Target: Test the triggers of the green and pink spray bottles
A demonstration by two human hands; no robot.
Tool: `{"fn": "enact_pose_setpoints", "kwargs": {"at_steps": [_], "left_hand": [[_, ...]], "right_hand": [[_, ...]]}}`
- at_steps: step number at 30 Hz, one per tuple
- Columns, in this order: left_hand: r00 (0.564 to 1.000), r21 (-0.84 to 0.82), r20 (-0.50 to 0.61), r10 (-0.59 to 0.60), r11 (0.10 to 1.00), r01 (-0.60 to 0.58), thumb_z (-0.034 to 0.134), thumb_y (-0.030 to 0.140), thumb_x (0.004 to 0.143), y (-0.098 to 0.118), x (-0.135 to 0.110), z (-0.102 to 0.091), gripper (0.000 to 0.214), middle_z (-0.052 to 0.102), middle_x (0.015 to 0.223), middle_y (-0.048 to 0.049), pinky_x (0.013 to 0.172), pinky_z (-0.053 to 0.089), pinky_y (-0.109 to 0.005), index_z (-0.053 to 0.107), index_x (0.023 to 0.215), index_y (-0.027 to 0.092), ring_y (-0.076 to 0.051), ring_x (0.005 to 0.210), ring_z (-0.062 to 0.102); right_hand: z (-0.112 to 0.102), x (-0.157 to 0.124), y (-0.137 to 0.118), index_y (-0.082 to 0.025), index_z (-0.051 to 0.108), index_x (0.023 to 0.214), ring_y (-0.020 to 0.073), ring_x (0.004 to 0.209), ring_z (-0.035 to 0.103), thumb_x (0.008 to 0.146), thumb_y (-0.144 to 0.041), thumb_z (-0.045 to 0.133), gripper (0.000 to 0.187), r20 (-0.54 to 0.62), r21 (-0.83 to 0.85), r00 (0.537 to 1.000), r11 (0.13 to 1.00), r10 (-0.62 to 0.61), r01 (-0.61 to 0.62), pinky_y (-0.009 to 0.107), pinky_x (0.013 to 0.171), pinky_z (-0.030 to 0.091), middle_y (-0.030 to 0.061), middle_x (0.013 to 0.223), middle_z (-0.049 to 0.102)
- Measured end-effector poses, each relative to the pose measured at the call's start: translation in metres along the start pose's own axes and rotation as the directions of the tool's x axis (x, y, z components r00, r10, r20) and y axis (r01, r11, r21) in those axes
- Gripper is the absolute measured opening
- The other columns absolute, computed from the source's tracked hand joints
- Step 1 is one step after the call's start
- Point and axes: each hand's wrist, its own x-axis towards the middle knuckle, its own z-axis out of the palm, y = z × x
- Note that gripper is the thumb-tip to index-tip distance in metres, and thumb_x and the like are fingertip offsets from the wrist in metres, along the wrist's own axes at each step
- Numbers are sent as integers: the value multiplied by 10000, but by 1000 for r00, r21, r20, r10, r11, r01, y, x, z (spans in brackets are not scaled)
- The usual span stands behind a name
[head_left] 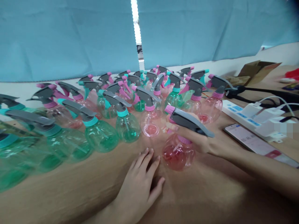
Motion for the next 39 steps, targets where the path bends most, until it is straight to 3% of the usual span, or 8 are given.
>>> {"fn": "enact_pose_setpoints", "kwargs": {"at_steps": [4,10,15,26,39], "left_hand": [[1000,7,0,2,1000,-2,545,332,906,0,-1,0,477,429,1431,-168,1011,399,-506,483,1330,121,-316,1319,382],[1000,-19,-28,3,1000,-4,526,335,914,-1,-1,1,460,435,1428,-161,1016,391,-509,490,1320,123,-323,1313,390],[1000,-17,-24,7,1000,-7,532,323,911,-1,0,0,464,437,1426,-166,1018,390,-505,485,1324,118,-323,1314,389],[1000,-15,-15,5,1000,-5,541,324,904,0,0,0,477,434,1427,-169,1015,391,-514,483,1328,115,-325,1315,388],[1000,-2,-20,5,1000,-5,533,330,908,-1,-1,2,464,437,1427,-163,1022,386,-500,492,1321,124,-316,1317,386]], "right_hand": [[1,1,-6,-237,344,626,127,583,349,798,-372,559,307,-12,15,1000,1000,3,-3,265,539,330,-30,637,358],[4,-2,7,-244,456,730,135,638,434,799,-383,591,206,-81,29,996,999,-29,31,263,588,397,-21,713,451],[4,-2,13,-249,477,785,119,599,413,825,-360,577,155,-49,79,997,995,-63,66,254,558,386,-36,704,435],[4,-1,12,-239,427,705,113,570,418,810,-326,582,206,-38,69,997,995,-63,66,258,526,370,-43,662,424],[3,-1,12,-243,437,719,126,591,429,813,-411,572,235,-39,42,997,997,-65,67,260,506,371,-27,672,445]]}}
